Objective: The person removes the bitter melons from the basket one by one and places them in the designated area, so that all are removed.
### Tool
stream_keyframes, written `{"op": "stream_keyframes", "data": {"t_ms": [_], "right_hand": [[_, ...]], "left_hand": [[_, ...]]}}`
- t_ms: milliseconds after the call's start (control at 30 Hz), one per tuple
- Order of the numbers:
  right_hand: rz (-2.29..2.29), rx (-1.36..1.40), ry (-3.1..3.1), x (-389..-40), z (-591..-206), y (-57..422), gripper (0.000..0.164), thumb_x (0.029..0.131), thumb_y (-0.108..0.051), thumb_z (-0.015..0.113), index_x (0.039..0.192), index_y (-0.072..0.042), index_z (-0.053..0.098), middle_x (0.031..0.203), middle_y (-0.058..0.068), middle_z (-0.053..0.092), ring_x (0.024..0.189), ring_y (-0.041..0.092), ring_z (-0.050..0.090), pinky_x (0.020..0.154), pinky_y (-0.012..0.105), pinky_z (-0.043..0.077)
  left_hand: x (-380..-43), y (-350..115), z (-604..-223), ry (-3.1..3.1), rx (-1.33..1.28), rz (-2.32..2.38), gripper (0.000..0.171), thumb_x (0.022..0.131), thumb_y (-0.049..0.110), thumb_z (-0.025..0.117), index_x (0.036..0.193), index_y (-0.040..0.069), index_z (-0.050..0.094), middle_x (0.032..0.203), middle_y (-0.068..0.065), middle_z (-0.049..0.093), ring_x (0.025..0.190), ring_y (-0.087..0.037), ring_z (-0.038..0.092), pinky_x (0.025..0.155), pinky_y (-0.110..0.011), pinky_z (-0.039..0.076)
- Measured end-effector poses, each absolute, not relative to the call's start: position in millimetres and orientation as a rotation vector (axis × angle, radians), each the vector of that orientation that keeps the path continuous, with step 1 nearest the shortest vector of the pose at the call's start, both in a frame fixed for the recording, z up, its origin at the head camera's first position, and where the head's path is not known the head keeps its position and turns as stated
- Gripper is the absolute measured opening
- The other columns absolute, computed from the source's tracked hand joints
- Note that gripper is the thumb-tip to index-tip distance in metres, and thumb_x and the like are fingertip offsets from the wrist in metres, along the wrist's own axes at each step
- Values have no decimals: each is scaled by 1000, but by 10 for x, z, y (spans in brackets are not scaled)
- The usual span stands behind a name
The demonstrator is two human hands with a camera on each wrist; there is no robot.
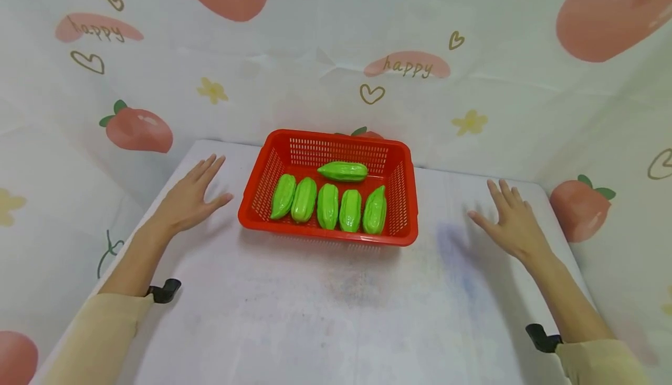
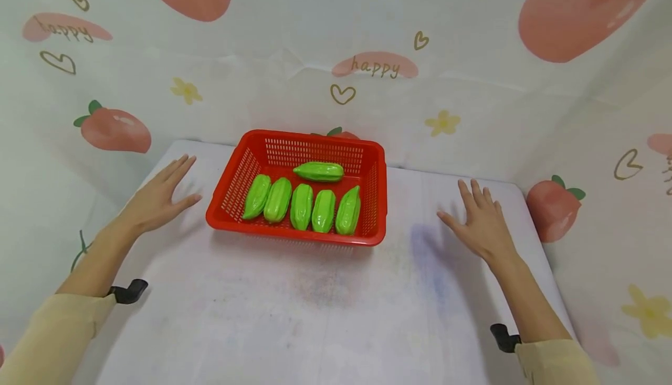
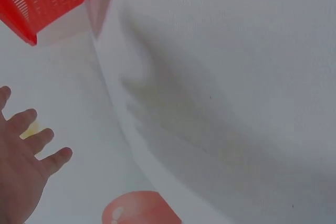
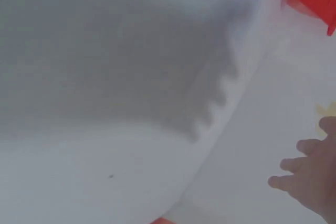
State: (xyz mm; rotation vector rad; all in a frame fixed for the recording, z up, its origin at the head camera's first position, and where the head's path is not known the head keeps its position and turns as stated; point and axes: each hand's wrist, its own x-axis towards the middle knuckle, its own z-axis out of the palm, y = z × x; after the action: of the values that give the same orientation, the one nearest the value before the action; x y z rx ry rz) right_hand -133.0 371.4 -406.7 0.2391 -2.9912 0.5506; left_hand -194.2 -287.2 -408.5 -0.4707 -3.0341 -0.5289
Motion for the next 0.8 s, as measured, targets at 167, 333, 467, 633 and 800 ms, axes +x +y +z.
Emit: {"op": "stream_keyframes", "data": {"t_ms": [167, 333, 467, 633, 800], "right_hand": [[558, 274, -2999, -1385, -3945, 3562, 86, 97, -51, 56, 158, -4, 17, 160, 30, 13, 142, 57, 11, 111, 71, 5], [570, 321, -2964, -1458, -3876, 3447, 86, 94, -47, 63, 157, -5, 23, 159, 28, 19, 140, 56, 21, 110, 70, 16], [568, 340, -2951, -1511, -3835, 3372, 86, 90, -43, 69, 157, -8, 27, 159, 26, 23, 138, 53, 27, 106, 70, 26], [583, 382, -2987, -1582, -3778, 3253, 85, 91, -40, 69, 158, -12, 25, 161, 22, 22, 141, 49, 26, 105, 70, 26], [659, 419, -2980, -1648, -3727, 3120, 83, 91, -38, 69, 158, -15, 26, 161, 17, 24, 144, 44, 26, 108, 68, 26]], "left_hand": [[-1951, -2821, -4068, -3053, -457, -584, 86, 95, 55, 56, 161, 25, 9, 165, -13, 15, 147, -41, 18, 107, -71, 22], [-1970, -2763, -4031, -3047, -455, -614, 85, 95, 54, 55, 161, 27, 10, 165, -10, 15, 146, -40, 20, 103, -74, 25], [-2008, -2674, -4023, -3040, -480, -651, 85, 95, 55, 57, 161, 27, 11, 164, -11, 18, 146, -40, 21, 104, -72, 26], [-2074, -2543, -4018, -3048, -498, -696, 88, 92, 58, 58, 161, 25, 14, 163, -12, 22, 145, -40, 24, 106, -70, 26], [-2172, -2441, -4040, -3059, -515, -723, 88, 92, 57, 60, 161, 23, 17, 162, -12, 24, 146, -38, 25, 109, -67, 26]]}}
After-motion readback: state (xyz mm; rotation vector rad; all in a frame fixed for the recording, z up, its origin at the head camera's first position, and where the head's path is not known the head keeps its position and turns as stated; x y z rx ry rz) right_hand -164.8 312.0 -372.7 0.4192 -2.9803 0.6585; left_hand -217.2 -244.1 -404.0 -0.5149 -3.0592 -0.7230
